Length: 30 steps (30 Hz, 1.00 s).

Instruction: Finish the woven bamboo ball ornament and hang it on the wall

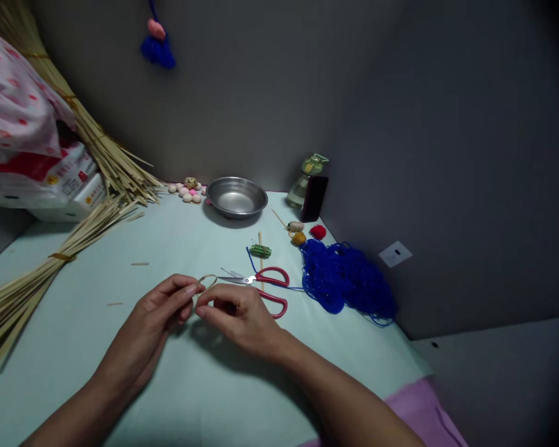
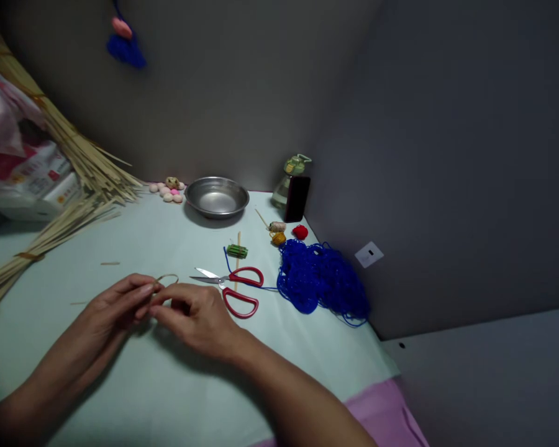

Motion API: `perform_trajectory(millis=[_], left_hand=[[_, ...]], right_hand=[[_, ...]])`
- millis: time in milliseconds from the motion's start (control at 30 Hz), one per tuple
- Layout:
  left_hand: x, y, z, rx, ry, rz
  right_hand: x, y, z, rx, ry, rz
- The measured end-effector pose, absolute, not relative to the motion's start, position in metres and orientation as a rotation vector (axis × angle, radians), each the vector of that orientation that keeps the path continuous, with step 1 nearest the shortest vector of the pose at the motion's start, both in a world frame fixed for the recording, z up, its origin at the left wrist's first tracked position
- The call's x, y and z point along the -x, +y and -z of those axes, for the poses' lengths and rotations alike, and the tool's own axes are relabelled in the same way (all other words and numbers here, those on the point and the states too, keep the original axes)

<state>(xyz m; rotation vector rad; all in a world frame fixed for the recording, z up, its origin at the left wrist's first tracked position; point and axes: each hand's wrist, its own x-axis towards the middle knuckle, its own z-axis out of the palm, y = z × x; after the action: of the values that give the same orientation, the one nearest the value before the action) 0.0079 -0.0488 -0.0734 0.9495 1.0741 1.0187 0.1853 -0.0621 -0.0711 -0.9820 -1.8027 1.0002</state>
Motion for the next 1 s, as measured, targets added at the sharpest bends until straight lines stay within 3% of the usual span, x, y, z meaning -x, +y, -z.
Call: perform_trajectory(millis=[133,267,567,800,1000], left_hand=[[-0.006,-0.049,0.071,-1.481,1.169,-1.022],[-0.007,-0.054,0.071,-1.745,0.98,-0.87],[-0.007,-0.053,0.065,-0.789,0.966,-0.983],[-0.011,-0.052,0.057,-0.581,0.982,-1.084],[-0.016,-0.055,0.065,-0.627,0.965,-1.05]], right_hand=[[-0.196,-0.062,0.059,0.884,-1.957,-0.903],[-0.21,-0.052,0.053,1.021,-1.809,-0.908],[-0.206,-0.038,0.076,1.092,-1.339,-1.494],[-0.204,-0.042,0.068,1.227,-1.298,-0.777],[-0.186,-0.059,0.075,1.159,-1.7,-0.586]])
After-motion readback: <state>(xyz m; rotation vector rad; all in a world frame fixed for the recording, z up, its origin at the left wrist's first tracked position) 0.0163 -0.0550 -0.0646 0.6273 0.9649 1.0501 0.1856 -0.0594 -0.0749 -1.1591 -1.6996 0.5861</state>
